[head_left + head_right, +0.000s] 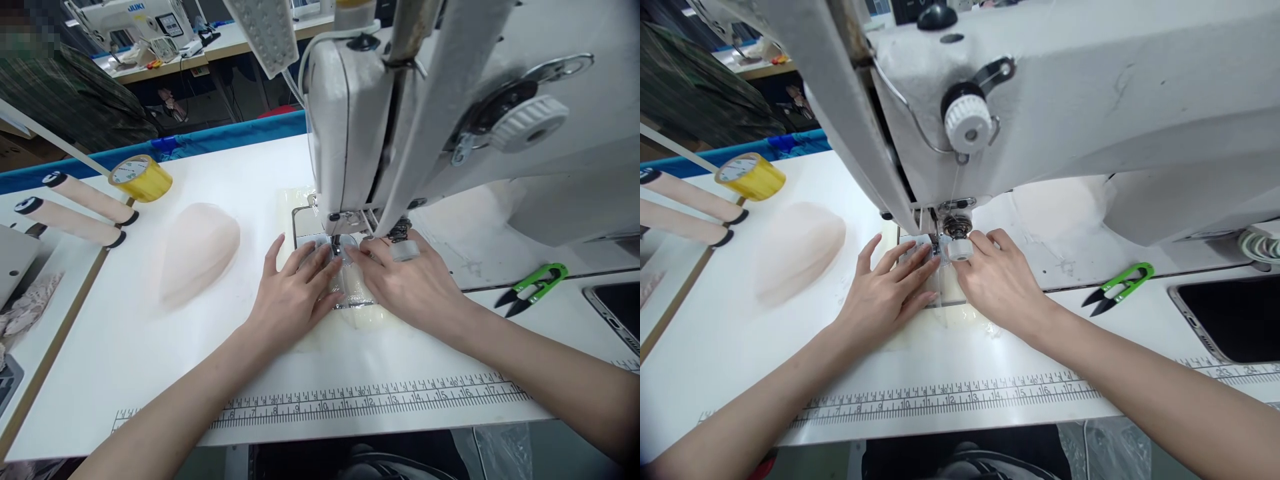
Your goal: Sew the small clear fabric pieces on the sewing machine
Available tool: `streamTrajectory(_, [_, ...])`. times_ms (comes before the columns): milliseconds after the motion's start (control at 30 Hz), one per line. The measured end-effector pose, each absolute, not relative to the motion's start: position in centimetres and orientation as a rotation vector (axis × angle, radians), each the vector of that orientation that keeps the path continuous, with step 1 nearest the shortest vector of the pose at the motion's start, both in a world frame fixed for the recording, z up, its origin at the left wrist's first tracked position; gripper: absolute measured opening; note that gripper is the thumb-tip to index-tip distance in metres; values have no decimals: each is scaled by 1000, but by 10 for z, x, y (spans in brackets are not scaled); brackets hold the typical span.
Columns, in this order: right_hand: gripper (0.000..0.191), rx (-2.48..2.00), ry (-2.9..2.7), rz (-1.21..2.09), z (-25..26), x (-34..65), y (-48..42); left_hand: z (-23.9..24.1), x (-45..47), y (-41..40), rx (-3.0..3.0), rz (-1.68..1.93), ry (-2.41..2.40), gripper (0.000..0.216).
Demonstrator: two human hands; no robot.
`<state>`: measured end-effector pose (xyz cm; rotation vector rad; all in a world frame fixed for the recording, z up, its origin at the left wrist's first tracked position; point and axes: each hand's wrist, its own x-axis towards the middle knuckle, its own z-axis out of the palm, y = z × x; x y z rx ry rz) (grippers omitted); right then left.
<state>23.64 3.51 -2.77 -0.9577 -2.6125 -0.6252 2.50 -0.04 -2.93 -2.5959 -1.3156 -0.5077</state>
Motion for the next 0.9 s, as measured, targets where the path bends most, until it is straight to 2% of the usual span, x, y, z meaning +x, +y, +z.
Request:
streamTrajectory(133, [23, -930, -2583, -428, -15, 245, 34, -11, 25, -9, -2534, -546, -1231, 25])
streamTrajectory(200, [17, -930, -2632, -95, -6, 251, 30, 3, 23, -17, -2580, -524, -1266, 20])
streamTrajectory(333, [7, -898, -2786, 618, 8, 260, 23, 16, 18, -32, -2836, -226, -1326, 31])
streamTrajectory(433, [14, -954, -2758, 789, 11, 262, 23, 10, 17, -41, -2870, -141, -1370, 11])
streamTrajectory(567, [17, -1074, -2567, 956, 15, 263, 27, 9, 19, -43, -2913, -361, -1876, 17])
streamTrajectory(633, [16, -1097, -2506, 952, 16, 261, 27, 15, 21, -37, -2914, -436, -2075, 17])
streamTrajectory(733, [11, -1010, -2561, 716, 12, 255, 24, 24, 26, -21, -2936, -374, -2010, 14])
streamTrajectory(800, [11, -920, -2577, 328, 5, 250, 23, 26, 30, -8, -2930, -269, -1887, 22])
streamTrajectory(900, [27, -825, -2379, -282, -6, 246, 24, 25, 35, 10, -2976, -192, -1909, 42])
